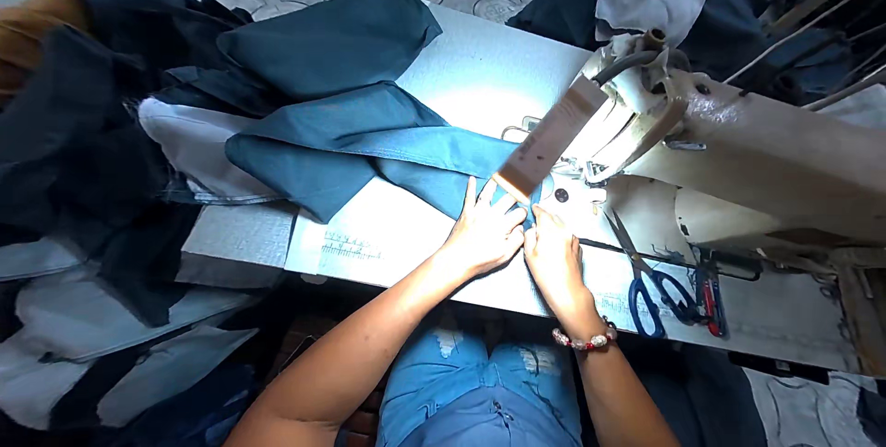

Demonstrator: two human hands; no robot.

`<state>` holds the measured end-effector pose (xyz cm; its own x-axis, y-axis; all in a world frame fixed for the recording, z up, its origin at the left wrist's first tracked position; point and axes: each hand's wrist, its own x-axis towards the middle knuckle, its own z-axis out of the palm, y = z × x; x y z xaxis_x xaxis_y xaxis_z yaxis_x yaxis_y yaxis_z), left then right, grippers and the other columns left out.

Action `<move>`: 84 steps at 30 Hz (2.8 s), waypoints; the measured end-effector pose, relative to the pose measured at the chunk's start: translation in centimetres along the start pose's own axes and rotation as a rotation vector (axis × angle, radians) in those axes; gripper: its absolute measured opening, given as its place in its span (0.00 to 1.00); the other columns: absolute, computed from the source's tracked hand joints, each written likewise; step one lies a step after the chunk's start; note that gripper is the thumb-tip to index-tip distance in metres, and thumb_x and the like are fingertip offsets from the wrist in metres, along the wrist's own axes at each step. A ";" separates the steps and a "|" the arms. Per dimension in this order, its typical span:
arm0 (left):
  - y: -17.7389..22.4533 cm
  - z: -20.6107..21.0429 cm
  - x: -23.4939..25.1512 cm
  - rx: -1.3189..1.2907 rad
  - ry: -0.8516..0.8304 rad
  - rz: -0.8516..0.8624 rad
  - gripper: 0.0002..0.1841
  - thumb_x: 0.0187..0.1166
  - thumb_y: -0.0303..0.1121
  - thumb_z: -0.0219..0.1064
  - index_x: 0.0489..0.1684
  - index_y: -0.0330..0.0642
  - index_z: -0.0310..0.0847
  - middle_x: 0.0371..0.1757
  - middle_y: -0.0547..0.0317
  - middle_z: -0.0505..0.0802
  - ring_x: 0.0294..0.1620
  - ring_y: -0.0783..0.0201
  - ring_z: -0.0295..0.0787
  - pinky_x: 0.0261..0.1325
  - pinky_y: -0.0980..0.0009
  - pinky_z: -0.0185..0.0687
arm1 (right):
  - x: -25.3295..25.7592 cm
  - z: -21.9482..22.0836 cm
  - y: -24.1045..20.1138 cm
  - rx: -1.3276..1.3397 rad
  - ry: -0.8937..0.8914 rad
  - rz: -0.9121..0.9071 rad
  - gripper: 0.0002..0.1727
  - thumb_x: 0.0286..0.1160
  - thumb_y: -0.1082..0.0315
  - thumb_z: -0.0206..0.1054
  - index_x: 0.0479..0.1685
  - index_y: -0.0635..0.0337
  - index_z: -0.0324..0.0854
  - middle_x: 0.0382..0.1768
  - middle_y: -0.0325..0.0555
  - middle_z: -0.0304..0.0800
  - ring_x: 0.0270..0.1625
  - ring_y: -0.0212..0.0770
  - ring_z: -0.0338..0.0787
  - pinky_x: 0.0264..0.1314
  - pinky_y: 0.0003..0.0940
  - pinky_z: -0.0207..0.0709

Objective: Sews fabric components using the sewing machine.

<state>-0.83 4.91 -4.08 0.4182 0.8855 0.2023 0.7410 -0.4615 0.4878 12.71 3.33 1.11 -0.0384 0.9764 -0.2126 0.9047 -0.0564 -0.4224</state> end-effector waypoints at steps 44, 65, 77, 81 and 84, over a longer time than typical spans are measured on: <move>-3.3 -7.3 -3.2 0.400 0.609 0.273 0.12 0.76 0.24 0.61 0.43 0.40 0.93 0.31 0.49 0.90 0.36 0.48 0.86 0.56 0.48 0.71 | -1.9 3.6 2.6 1.088 0.450 -0.236 0.22 0.77 0.78 0.58 0.68 0.76 0.62 0.38 0.34 0.80 0.39 0.16 0.81 0.47 0.15 0.78; -0.7 -0.9 1.3 0.183 0.253 0.381 0.05 0.66 0.24 0.70 0.22 0.40 0.87 0.36 0.51 0.95 0.63 0.42 0.90 0.81 0.34 0.61 | -6.0 0.5 2.8 2.255 -0.355 0.328 0.24 0.87 0.64 0.33 0.60 0.58 0.76 0.36 0.47 0.88 0.24 0.33 0.82 0.26 0.24 0.76; -0.7 -0.3 -2.1 -0.146 -0.016 0.224 0.25 0.87 0.47 0.49 0.56 0.44 0.92 0.69 0.50 0.90 0.82 0.38 0.71 0.82 0.37 0.58 | -3.3 0.9 4.1 0.301 0.333 -0.074 0.27 0.75 0.62 0.71 0.67 0.74 0.78 0.30 0.57 0.89 0.31 0.51 0.88 0.41 0.49 0.83; -0.6 -0.6 -2.2 -0.163 -0.040 0.223 0.23 0.87 0.41 0.49 0.57 0.43 0.92 0.70 0.48 0.90 0.83 0.36 0.70 0.83 0.36 0.56 | -3.0 1.1 2.2 0.198 0.233 0.000 0.29 0.77 0.62 0.69 0.72 0.73 0.74 0.32 0.61 0.91 0.40 0.61 0.93 0.49 0.57 0.82; -0.6 -0.6 -2.2 -0.163 -0.040 0.213 0.23 0.86 0.40 0.50 0.60 0.44 0.92 0.70 0.48 0.90 0.83 0.36 0.70 0.83 0.35 0.55 | -3.1 1.9 2.1 0.176 0.260 -0.012 0.25 0.78 0.70 0.63 0.72 0.73 0.76 0.36 0.64 0.93 0.42 0.63 0.94 0.49 0.59 0.83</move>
<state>-2.56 3.29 -4.33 0.5788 0.7648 0.2829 0.5409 -0.6197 0.5687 13.91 -0.19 -0.75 0.0819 0.9965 0.0166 0.8164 -0.0575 -0.5746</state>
